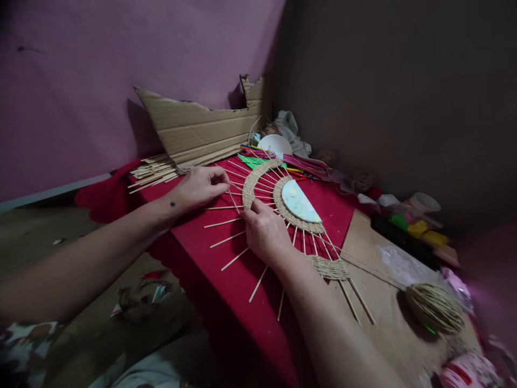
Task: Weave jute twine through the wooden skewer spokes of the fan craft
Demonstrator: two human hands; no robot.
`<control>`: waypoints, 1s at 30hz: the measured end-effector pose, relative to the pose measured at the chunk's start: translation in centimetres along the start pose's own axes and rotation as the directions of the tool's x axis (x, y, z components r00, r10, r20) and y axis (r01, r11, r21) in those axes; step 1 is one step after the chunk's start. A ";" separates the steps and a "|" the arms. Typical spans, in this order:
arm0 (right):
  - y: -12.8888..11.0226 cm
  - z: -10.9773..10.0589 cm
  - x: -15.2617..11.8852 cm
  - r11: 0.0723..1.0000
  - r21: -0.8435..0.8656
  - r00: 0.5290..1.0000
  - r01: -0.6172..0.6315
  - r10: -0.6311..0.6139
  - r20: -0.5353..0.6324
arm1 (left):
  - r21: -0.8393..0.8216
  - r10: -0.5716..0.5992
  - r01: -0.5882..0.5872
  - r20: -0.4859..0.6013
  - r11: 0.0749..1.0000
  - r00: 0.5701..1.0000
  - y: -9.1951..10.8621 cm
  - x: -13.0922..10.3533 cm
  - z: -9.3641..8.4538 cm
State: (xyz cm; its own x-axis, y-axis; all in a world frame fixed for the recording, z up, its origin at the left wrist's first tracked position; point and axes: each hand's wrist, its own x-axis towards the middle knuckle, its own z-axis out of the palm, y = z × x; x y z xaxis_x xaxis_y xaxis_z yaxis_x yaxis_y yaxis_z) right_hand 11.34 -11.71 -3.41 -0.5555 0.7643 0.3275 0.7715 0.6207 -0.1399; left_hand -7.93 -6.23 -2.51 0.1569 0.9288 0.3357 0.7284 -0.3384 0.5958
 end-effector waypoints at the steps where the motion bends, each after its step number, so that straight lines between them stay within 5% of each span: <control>1: 0.0 0.0 0.0 1.000 -0.011 1.000 0.000 0.000 0.008 | 0.004 -0.009 0.009 0.003 1.000 1.000 -0.1 0.0 0.0; 12: 0.2 0.4 -0.1 0.999 0.051 0.998 -0.006 0.009 -0.058 | 0.143 0.060 -0.062 0.014 0.988 0.998 -0.4 0.1 0.5; 17: 0.2 0.2 0.2 0.998 0.046 0.998 -0.053 0.054 -0.027 | 0.270 -0.029 0.029 -0.005 0.962 1.000 -0.3 0.2 0.6; 24: -1.1 -1.2 3.8 0.950 -0.257 0.953 -0.176 0.230 0.198 | 0.294 -0.100 0.093 0.011 0.951 0.995 0.2 0.0 0.3; 30: -2.0 -0.7 6.8 0.907 -0.386 0.926 -0.170 0.281 0.251 | 0.307 -0.072 0.076 -0.023 0.949 0.997 -0.7 0.2 0.8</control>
State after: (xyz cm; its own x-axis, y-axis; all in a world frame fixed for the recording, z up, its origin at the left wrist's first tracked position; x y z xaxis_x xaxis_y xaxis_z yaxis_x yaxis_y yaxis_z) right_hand 6.19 -7.89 -0.27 -0.3762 0.9261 0.0293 0.9137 0.3655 0.1779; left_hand -7.91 -5.71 -3.42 0.0885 0.9470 0.3089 0.9077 -0.2043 0.3664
